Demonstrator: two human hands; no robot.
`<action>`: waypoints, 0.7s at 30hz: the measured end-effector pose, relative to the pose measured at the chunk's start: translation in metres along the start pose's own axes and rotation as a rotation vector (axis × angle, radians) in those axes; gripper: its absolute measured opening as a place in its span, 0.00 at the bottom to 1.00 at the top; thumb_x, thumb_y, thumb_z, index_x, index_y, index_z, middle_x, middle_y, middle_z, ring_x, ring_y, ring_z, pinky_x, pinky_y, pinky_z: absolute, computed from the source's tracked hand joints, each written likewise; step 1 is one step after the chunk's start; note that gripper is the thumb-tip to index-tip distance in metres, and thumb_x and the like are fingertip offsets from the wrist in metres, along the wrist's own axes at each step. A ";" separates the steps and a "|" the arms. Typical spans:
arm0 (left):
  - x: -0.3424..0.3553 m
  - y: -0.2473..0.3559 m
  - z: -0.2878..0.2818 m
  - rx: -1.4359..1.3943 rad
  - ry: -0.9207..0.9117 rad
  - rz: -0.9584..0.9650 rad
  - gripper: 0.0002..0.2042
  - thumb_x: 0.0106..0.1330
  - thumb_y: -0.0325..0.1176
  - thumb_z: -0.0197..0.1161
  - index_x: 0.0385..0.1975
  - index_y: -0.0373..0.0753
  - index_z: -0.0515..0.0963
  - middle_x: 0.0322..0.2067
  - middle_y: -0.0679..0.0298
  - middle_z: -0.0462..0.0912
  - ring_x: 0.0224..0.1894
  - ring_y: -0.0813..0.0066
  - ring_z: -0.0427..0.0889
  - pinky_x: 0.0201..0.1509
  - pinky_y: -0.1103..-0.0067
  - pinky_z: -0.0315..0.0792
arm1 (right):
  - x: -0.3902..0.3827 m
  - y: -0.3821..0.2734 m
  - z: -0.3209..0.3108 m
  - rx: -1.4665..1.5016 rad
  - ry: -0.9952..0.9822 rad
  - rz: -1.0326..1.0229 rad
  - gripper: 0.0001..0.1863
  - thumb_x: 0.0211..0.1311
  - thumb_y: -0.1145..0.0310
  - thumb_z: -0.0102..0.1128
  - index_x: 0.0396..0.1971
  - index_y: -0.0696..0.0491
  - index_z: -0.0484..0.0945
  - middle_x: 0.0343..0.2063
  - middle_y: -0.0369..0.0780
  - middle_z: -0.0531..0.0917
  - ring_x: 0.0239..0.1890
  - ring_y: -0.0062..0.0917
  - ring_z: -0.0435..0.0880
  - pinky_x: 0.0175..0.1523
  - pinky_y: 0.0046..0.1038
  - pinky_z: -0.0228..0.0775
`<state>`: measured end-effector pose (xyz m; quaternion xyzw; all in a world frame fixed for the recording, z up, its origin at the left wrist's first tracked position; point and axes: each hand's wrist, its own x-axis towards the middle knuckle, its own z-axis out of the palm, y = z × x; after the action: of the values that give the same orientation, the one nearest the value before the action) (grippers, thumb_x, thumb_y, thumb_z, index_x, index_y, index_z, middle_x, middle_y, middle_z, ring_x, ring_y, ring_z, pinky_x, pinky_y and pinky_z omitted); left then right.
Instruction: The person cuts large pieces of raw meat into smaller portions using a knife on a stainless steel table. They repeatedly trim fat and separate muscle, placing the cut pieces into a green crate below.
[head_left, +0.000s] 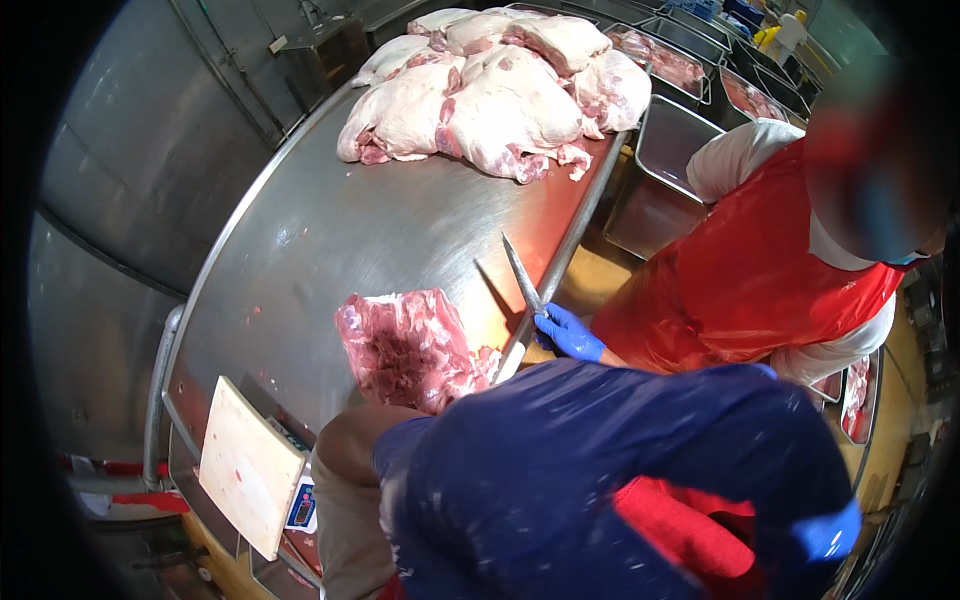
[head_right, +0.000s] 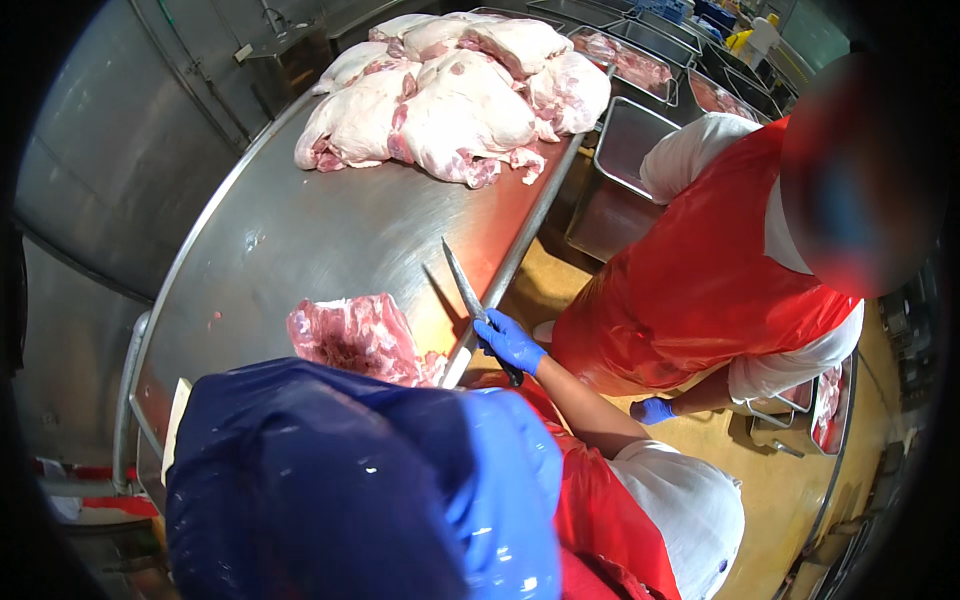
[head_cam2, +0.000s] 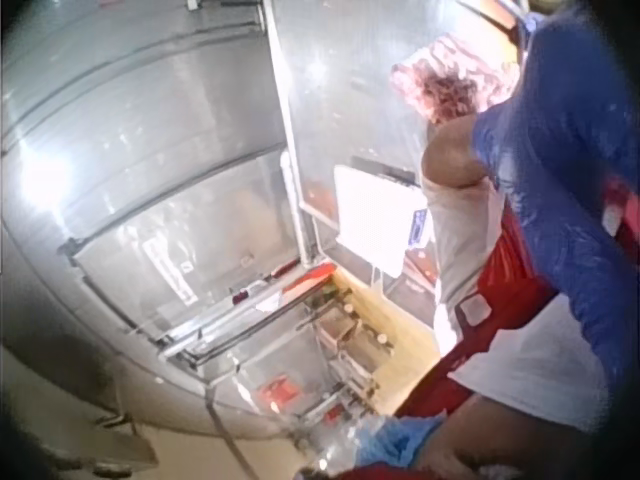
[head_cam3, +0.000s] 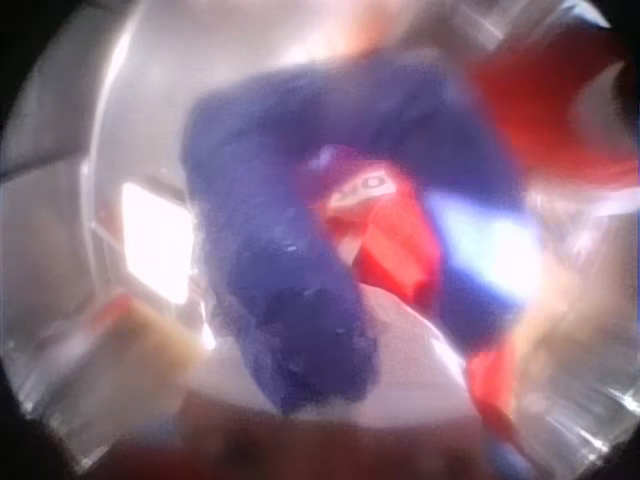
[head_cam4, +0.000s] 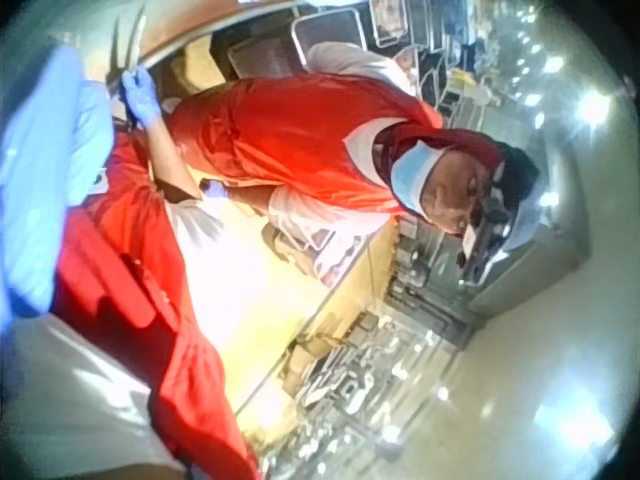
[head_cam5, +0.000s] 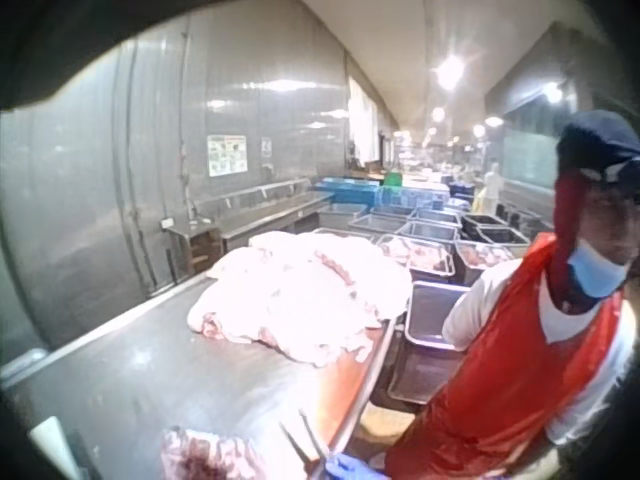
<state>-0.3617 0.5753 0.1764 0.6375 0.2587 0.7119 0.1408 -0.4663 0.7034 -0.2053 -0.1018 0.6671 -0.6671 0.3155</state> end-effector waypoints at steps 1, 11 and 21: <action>0.000 -0.004 -0.002 -0.009 -0.012 0.001 0.10 0.65 0.33 0.65 0.42 0.36 0.83 0.42 0.56 0.83 0.44 0.62 0.82 0.50 0.70 0.74 | -0.009 -0.011 -0.002 -0.005 0.033 0.016 0.14 0.74 0.56 0.52 0.40 0.53 0.72 0.26 0.33 0.75 0.27 0.14 0.72 0.33 0.20 0.70; 0.003 -0.015 -0.006 -0.043 -0.029 0.013 0.10 0.65 0.32 0.65 0.42 0.36 0.83 0.42 0.56 0.83 0.44 0.63 0.82 0.50 0.71 0.74 | -0.011 -0.005 -0.009 -0.037 0.031 0.030 0.14 0.74 0.55 0.53 0.39 0.52 0.72 0.25 0.33 0.74 0.26 0.15 0.72 0.33 0.21 0.70; 0.000 -0.009 0.000 -0.012 -0.013 0.002 0.10 0.66 0.32 0.65 0.42 0.36 0.82 0.42 0.57 0.83 0.43 0.64 0.82 0.49 0.72 0.74 | -0.009 -0.012 0.008 -0.063 -0.008 0.010 0.16 0.74 0.54 0.52 0.38 0.53 0.72 0.24 0.33 0.74 0.25 0.15 0.72 0.32 0.22 0.69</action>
<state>-0.3626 0.5830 0.1713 0.6413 0.2532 0.7095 0.1456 -0.4582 0.7013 -0.1900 -0.1112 0.6869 -0.6438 0.3182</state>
